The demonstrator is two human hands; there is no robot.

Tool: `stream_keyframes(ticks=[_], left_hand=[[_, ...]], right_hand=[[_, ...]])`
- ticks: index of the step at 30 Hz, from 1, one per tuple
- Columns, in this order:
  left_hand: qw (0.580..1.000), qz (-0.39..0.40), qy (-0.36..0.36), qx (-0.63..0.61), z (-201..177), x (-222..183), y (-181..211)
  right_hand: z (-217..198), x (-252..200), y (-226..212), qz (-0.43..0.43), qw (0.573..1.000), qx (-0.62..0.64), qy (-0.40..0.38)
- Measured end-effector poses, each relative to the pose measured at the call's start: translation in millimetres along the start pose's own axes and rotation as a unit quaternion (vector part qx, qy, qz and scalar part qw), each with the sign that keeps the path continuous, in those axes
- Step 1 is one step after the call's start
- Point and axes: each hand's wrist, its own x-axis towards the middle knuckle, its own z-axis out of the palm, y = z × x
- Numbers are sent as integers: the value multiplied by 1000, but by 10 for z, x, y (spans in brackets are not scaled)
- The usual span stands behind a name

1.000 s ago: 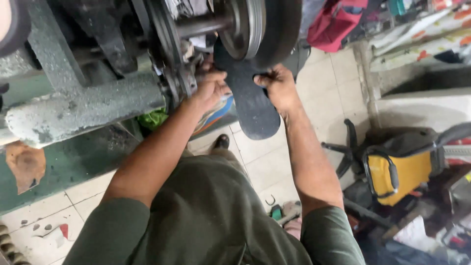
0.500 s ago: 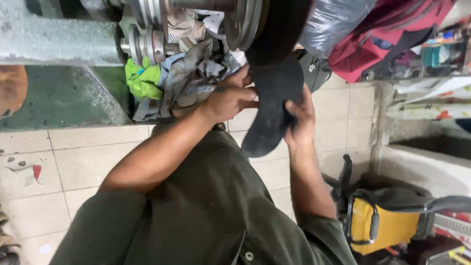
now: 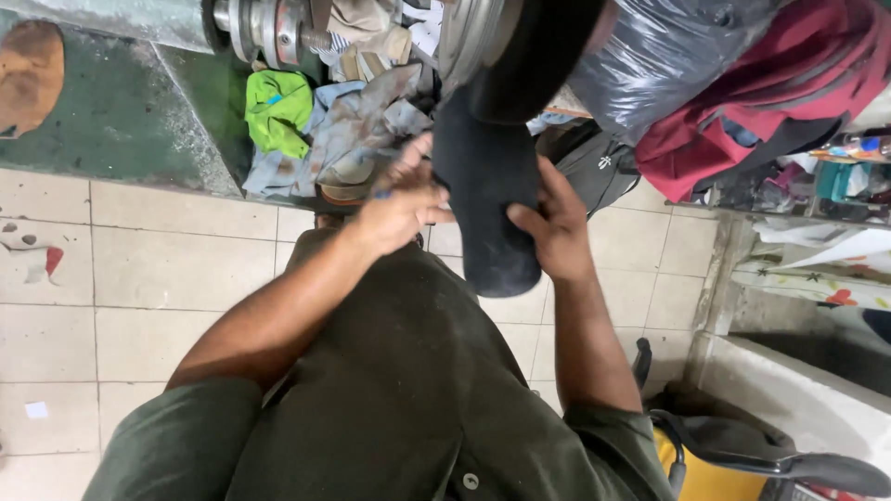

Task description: The person is using a bench grinder to shape and smooth the edges of a shoe sole in a repair shop.

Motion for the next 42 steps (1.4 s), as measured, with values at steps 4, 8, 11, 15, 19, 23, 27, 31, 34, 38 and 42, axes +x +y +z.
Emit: stream_keyframes(ticks=[4,8,11,15,19,23,27,31,34,38,42], left_hand=[[999,-8,-46,2,206,3,-90],[999,14,-10,38,359,71,71],[995,5,99,-14,217,130,203],[991,48,120,-25,-302,484,332],[997,29,70,-13,-709,819,298],[998,-32,41,42,339,140,614],[995,3,-94,23,99,98,-20],[987,-7,-139,77,374,-55,13],[991,3,-121,56,316,155,1],[995,11,-95,-27,278,612,16],[994,0,-49,-96,-403,1321,-562]], right_hand=[[-375,-195,217,-5,993,117,1],[-232,-69,167,1,986,167,16],[49,258,5,2,989,136,-51],[227,705,287,0,978,191,-85],[202,857,429,52,971,223,-67],[133,353,-137,47,987,140,-68],[-252,-228,-88,69,984,152,-55],[-540,-830,314,70,966,249,-5],[-398,-874,249,62,967,248,8],[-126,-554,320,38,971,228,54],[83,-38,173,14,962,263,73]])
